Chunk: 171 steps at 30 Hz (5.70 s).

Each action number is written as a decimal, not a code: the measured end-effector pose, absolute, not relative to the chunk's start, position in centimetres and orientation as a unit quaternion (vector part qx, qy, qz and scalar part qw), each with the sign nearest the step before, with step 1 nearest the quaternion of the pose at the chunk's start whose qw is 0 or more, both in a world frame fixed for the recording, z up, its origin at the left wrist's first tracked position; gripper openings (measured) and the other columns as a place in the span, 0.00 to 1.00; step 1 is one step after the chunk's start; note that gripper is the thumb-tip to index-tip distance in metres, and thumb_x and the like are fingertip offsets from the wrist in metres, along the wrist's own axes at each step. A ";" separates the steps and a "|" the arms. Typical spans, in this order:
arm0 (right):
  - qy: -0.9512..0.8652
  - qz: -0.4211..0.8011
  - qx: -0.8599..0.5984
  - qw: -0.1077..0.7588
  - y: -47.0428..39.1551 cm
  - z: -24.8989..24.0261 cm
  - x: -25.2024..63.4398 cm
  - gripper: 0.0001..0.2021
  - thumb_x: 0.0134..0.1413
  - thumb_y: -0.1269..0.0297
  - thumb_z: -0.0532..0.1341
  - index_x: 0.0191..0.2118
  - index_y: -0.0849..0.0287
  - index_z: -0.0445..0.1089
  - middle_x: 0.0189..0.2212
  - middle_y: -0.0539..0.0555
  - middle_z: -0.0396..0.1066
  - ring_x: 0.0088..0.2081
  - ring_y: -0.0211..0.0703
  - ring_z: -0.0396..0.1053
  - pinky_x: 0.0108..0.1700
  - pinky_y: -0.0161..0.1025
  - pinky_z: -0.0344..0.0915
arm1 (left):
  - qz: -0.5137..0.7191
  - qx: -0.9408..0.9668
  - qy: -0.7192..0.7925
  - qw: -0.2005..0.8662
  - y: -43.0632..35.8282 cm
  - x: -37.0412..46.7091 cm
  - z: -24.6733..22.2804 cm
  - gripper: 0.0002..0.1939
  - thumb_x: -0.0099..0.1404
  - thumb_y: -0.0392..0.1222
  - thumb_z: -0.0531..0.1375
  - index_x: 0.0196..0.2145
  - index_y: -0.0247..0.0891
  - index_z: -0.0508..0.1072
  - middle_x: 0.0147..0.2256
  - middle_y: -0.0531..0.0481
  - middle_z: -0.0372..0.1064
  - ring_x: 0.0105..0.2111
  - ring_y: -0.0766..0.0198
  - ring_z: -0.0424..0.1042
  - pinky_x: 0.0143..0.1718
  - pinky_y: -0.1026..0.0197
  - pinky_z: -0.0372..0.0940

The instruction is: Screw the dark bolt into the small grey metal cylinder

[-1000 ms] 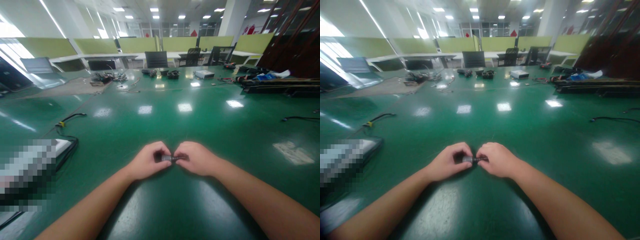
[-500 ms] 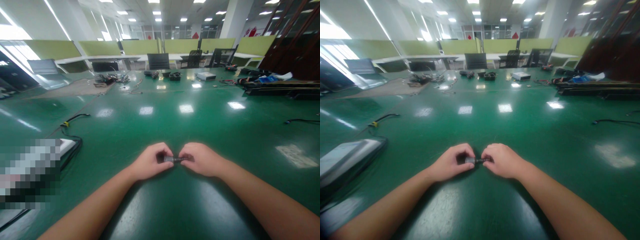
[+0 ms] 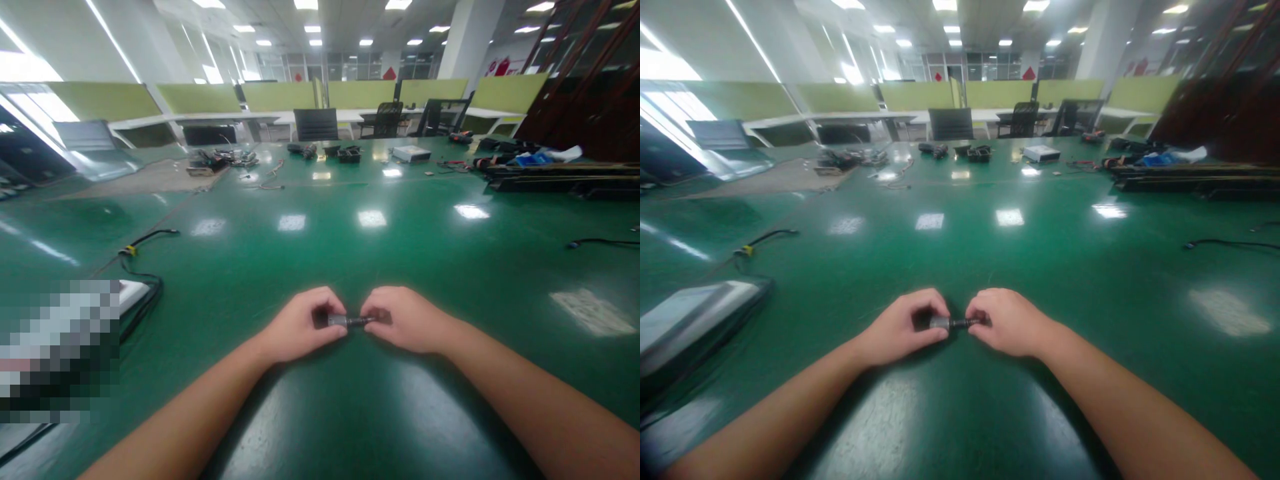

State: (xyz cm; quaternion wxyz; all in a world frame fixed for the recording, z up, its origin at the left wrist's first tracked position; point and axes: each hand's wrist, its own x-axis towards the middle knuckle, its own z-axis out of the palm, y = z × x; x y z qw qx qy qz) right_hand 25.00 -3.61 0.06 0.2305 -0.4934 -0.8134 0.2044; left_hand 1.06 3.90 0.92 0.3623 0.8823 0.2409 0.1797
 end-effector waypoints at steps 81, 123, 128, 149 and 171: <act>-0.811 0.177 -0.485 0.274 -3.4 -0.8 22.9 0.02 0.55 0.69 0.66 0.35 0.58 0.73 0.31 0.49 0.72 0.35 0.40 0.67 0.39 0.37 0.59 | 0.186 0.881 0.270 0.340 3.5 1.5 0.9 0.11 0.55 0.35 0.70 0.35 0.37 0.74 0.34 0.54 0.71 0.35 0.63 0.70 0.37 0.63 0.62; -0.813 0.187 -0.503 0.227 -3.8 0.2 24.2 0.02 0.53 0.69 0.67 0.33 0.57 0.73 0.28 0.47 0.71 0.30 0.37 0.65 0.37 0.36 0.56 | 0.178 0.881 0.281 0.337 3.4 1.4 0.9 0.11 0.54 0.36 0.71 0.33 0.36 0.73 0.33 0.53 0.70 0.34 0.63 0.70 0.36 0.62 0.61; -0.813 0.183 -0.508 0.219 -3.9 0.3 24.6 0.02 0.54 0.69 0.67 0.34 0.57 0.74 0.29 0.48 0.72 0.31 0.37 0.65 0.37 0.37 0.57 | 0.175 0.882 0.282 0.335 3.4 1.4 1.0 0.11 0.54 0.37 0.71 0.32 0.37 0.73 0.33 0.53 0.71 0.34 0.62 0.70 0.37 0.62 0.62; -0.786 0.238 -0.541 0.185 -4.2 1.6 26.9 0.04 0.50 0.71 0.68 0.34 0.57 0.76 0.27 0.48 0.72 0.28 0.36 0.67 0.30 0.33 0.59 | 0.172 0.881 0.280 0.339 3.5 1.3 1.0 0.11 0.55 0.39 0.71 0.33 0.37 0.73 0.34 0.52 0.71 0.35 0.62 0.71 0.37 0.61 0.62; -0.809 0.193 -0.502 0.238 -3.3 -0.1 23.5 0.02 0.55 0.67 0.67 0.35 0.57 0.76 0.30 0.49 0.74 0.34 0.40 0.68 0.38 0.38 0.60 | 0.179 0.882 0.280 0.334 3.5 1.3 0.7 0.11 0.55 0.38 0.71 0.33 0.36 0.72 0.33 0.53 0.70 0.33 0.63 0.69 0.36 0.62 0.61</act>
